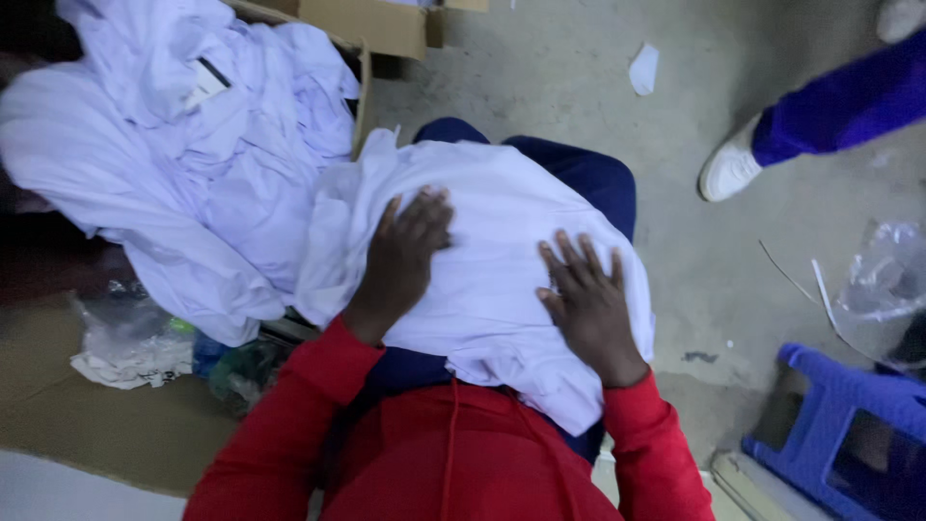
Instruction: The person trims loose threads from the logo area of white shirts using small scissors. They handle each shirt one at a time, snipping threads and occasionally adjusting the fabric to reach different spots.
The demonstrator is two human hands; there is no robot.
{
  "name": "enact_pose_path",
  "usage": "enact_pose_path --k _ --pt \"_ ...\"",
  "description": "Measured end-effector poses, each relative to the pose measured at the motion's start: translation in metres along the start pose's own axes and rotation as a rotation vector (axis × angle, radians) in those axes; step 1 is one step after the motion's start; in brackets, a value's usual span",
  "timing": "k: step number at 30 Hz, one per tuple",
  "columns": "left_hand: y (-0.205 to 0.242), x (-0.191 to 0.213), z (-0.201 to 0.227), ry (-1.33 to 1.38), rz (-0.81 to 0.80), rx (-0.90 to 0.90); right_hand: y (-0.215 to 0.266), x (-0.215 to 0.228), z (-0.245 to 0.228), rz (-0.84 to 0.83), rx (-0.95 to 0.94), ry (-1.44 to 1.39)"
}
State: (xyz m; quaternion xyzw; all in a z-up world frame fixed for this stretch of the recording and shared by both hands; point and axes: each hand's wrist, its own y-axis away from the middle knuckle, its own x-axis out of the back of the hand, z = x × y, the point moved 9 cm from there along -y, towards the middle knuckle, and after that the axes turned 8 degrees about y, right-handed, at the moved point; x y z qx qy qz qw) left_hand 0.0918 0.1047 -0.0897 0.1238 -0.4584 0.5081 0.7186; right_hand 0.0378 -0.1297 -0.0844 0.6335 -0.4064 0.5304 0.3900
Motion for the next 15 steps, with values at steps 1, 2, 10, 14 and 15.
enact_pose_path --k 1,2,10,14,15 --pt "-0.002 0.008 -0.013 -0.035 0.02 0.025 0.002 0.007 0.0 0.014 0.044 -0.012" --pt "-0.001 0.019 -0.039 0.181 0.093 0.168 0.004 0.013 0.021 0.034 -0.14 0.074" --pt "0.107 0.008 -0.242 1.301 0.958 1.081 0.009 0.013 0.036 0.047 -0.234 -0.191" --pt "0.123 0.119 -0.232 -0.462 0.563 0.84 0.021 0.002 0.057 -0.012 -0.364 -0.095" --pt "0.145 0.134 -0.24 -0.614 0.532 0.981 0.025 0.002 0.057 0.033 -0.35 -0.076"
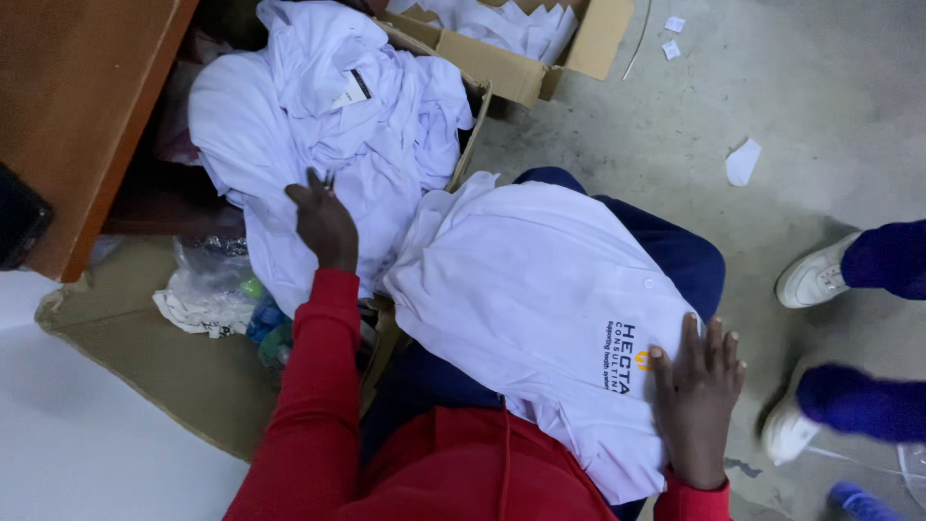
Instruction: The person trims loose threads from the logo area of white shirts using small scissors. They handle each shirt one at a time, snipping threads and occasionally adjusting the fabric to reach different spots.
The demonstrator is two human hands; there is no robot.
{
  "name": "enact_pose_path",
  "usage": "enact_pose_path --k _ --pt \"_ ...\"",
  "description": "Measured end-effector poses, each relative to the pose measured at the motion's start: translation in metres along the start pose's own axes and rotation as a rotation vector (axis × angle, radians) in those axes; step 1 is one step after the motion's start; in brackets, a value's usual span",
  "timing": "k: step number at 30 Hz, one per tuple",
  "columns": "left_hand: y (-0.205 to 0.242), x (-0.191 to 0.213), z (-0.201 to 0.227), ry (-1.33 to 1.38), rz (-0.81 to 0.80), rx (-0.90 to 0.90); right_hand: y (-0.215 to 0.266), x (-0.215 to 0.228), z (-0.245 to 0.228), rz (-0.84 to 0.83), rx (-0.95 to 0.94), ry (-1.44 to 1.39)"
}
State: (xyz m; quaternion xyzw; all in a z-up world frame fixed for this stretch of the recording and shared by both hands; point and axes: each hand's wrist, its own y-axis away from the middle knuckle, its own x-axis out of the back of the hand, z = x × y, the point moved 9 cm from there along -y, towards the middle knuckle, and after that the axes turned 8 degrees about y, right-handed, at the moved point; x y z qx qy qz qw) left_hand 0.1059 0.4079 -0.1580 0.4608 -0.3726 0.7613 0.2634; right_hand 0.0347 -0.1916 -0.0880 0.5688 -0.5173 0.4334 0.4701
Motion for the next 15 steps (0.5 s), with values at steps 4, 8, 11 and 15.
enact_pose_path --k 4,8,11,15 --pt "-0.008 0.016 -0.082 -0.392 -0.035 0.285 -0.002 0.023 -0.012 0.068 0.014 -0.08" --pt "-0.023 0.018 -0.088 0.709 0.001 0.324 -0.007 0.061 -0.044 0.138 0.083 -0.281" --pt "-0.023 0.098 0.006 1.278 -0.008 0.297 -0.001 0.088 -0.078 0.086 0.102 -0.502" --pt "0.015 0.221 0.161 1.383 -0.276 -0.021 0.015 0.063 -0.125 -0.206 0.298 -0.793"
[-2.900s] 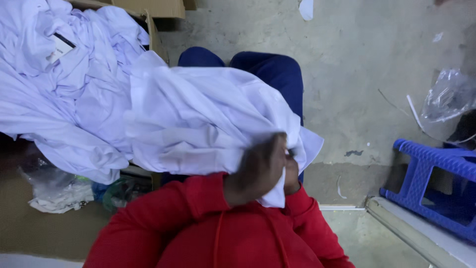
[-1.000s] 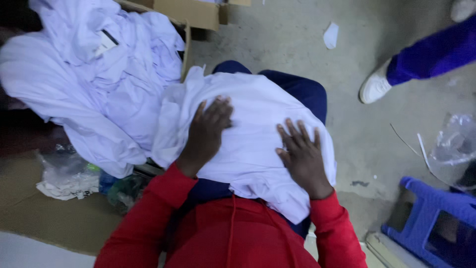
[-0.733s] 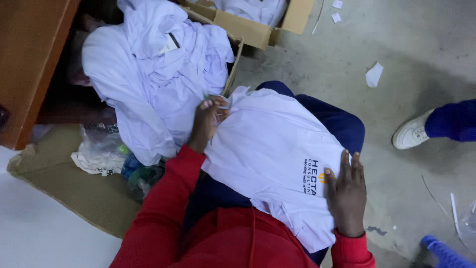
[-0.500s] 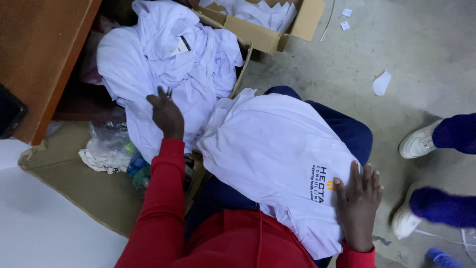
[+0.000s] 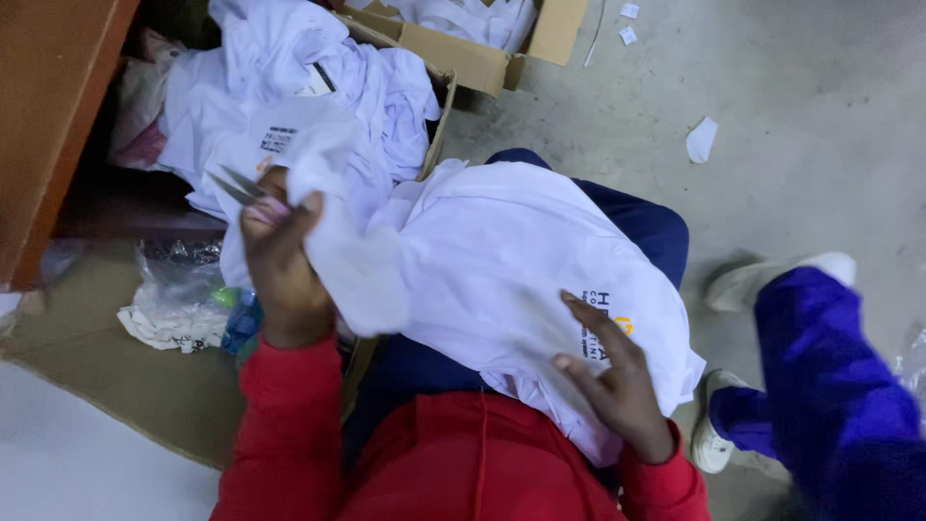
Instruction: The person trims loose threads from the logo area of white shirts using small scissors. They handle each shirt one at a time, snipping threads and occasionally adjusting the fabric to reach different spots.
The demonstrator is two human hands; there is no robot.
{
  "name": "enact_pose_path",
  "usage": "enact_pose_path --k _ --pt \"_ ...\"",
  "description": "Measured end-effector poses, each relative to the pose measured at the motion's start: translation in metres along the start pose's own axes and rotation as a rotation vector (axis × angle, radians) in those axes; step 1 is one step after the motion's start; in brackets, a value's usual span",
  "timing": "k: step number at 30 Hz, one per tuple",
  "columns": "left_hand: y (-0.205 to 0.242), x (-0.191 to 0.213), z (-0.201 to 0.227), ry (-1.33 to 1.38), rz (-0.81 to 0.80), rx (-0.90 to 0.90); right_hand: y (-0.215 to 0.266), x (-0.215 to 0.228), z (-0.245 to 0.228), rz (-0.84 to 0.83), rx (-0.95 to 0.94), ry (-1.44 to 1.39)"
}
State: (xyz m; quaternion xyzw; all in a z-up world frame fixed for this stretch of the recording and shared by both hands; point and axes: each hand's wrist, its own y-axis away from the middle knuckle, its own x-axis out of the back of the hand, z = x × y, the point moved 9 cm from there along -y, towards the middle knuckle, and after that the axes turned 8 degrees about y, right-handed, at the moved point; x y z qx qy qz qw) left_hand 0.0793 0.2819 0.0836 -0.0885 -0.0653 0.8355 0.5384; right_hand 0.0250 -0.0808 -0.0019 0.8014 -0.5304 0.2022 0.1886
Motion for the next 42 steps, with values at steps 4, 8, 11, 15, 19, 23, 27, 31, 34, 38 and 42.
enact_pose_path --k 4,8,11,15,19,23,27,31,34,38,42 --pt "0.101 -0.109 -0.067 0.28 -0.244 0.467 -0.005 -0.042 -0.035 -0.216 0.031 -0.256" --pt "0.171 -0.225 -0.002 0.521 -1.056 0.404 -0.004 -0.016 -0.017 -0.069 -0.073 -0.17" --pt "0.14 -0.195 -0.008 0.086 -0.941 -0.053 0.004 0.012 0.004 0.056 -0.17 -0.113" --pt "0.091 -0.138 -0.065 -0.531 -0.676 -0.144 0.018 0.039 0.033 0.187 -0.302 -0.053" --pt "0.083 -0.123 -0.108 -0.655 -0.668 -0.008 0.03 0.052 0.05 0.283 -0.397 -0.014" --pt "0.061 -0.109 -0.056 -0.419 -0.44 -0.247 0.039 0.073 0.064 0.39 -0.474 0.05" --pt "0.12 -0.116 0.016 -0.41 -0.558 -0.542 0.101 0.128 0.065 0.888 -0.349 0.442" --pt "0.178 -0.186 0.05 -0.638 -0.774 -0.998 0.074 0.083 0.009 0.675 -0.199 -0.132" --pt "0.198 -0.209 0.028 -0.645 -0.852 -0.914 0.024 0.039 -0.012 0.252 -0.206 -0.267" --pt "0.193 -0.209 -0.006 -0.15 -1.511 0.167 0.053 -0.009 0.111 0.177 -0.58 -0.494" --pt "0.144 -0.176 -0.016 0.417 -1.28 0.516 0.065 -0.038 0.135 0.301 -0.614 -0.875"
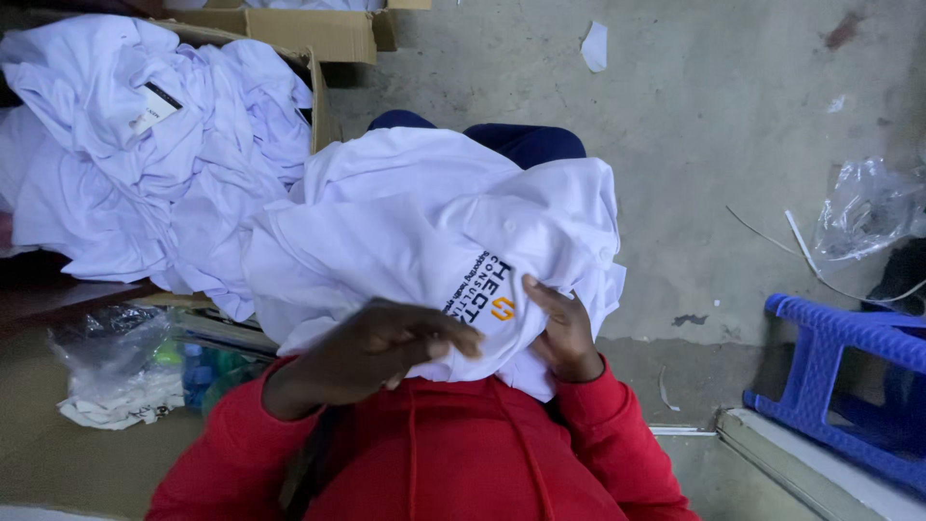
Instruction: The person trims loose threads from the logo area of white shirts using small scissors. They handle each shirt one at a time, snipping threads and occasionally adjusting the fabric to reach different spots.
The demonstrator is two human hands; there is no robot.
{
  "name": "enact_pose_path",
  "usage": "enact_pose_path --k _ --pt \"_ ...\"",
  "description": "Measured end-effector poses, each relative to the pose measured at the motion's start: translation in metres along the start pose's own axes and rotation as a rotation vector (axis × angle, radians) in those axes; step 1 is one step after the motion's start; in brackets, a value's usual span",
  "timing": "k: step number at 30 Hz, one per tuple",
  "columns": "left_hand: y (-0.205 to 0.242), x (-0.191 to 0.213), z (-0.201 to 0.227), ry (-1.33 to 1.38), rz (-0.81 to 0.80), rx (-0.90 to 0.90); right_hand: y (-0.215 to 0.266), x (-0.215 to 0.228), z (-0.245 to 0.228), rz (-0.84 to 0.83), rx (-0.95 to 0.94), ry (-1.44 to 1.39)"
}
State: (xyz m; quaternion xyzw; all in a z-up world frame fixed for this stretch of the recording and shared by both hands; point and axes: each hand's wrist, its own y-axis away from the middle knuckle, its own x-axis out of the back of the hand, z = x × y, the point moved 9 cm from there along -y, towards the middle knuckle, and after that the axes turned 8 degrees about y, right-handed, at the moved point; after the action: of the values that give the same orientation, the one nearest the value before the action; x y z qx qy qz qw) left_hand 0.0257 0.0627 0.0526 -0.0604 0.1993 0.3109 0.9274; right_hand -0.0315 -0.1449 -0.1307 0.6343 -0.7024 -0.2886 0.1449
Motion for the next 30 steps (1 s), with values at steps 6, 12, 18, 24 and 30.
enact_pose_path --k 6,12,18,24,30 --pt "-0.022 -0.013 -0.103 -0.628 0.051 -0.081 -0.019 -0.02 -0.039 -0.033 0.01 -0.684" --pt "-0.025 -0.029 -0.119 -0.402 -0.116 0.13 -0.009 0.008 -0.001 0.142 0.107 -0.225" --pt "-0.011 -0.017 -0.069 -0.333 -0.296 0.28 -0.034 0.022 0.036 0.18 0.032 -0.389" --pt "-0.031 0.004 -0.04 -0.787 0.3 -0.013 -0.059 0.079 0.16 0.092 -0.04 -0.54" --pt "-0.021 0.005 -0.058 -0.99 0.675 -0.268 -0.021 0.025 0.095 0.147 0.084 -0.589"
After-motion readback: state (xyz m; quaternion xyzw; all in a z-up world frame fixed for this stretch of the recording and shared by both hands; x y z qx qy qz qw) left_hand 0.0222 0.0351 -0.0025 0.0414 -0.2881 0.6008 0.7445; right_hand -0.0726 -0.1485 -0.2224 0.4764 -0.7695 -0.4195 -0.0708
